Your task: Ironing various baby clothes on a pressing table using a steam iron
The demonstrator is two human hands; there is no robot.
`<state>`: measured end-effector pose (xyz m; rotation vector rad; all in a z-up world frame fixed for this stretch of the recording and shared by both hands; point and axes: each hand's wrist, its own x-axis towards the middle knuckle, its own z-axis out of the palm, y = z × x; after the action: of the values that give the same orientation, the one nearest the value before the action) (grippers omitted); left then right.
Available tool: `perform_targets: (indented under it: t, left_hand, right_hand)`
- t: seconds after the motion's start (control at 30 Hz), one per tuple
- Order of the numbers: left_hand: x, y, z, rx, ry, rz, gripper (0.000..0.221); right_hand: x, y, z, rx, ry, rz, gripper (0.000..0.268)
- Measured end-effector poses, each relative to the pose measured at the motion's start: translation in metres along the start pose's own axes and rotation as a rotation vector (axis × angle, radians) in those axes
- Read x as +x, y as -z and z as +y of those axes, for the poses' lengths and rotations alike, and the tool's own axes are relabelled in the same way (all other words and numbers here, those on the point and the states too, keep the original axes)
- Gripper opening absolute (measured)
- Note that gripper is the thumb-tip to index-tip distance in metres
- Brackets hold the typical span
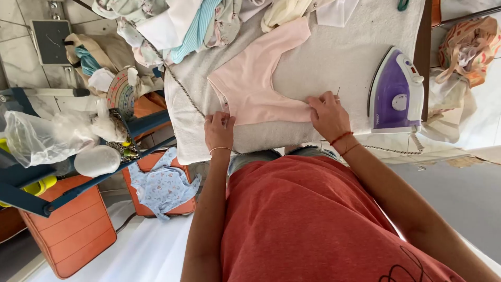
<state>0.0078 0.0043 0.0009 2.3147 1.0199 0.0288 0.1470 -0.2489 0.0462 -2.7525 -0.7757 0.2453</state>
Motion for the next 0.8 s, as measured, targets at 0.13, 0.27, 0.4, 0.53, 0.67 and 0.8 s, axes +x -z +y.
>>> perform_targets:
  t: [0.13, 0.27, 0.4, 0.53, 0.67, 0.8]
  left_hand:
    - [0.000, 0.026, 0.017, 0.014, 0.005, -0.079, 0.013]
    - [-0.004, 0.019, 0.001, 0.040, 0.038, -0.171, 0.011]
    - [-0.003, 0.018, 0.005, 0.183, 0.108, -0.231, 0.014]
    - [0.000, 0.011, 0.004, 0.127, 0.150, -0.287, 0.014]
    - [0.005, 0.008, 0.004, 0.124, 0.139, -0.342, 0.019]
    - [0.007, 0.014, 0.003, 0.165, 0.144, -0.372, 0.021]
  right_hand:
    - [0.011, -0.032, 0.040, 0.205, -0.287, -0.189, 0.019]
    - [0.004, 0.003, 0.041, 1.019, -0.698, -0.170, 0.022]
    - [-0.004, -0.009, 0.051, 1.398, -0.838, 0.009, 0.018]
    - [0.003, 0.032, 0.000, 1.441, -0.665, 0.089, 0.034]
    - [0.002, 0.021, 0.003, 1.006, -0.625, -0.010, 0.042]
    - [-0.001, 0.005, 0.022, 0.531, -0.608, -0.057, 0.041]
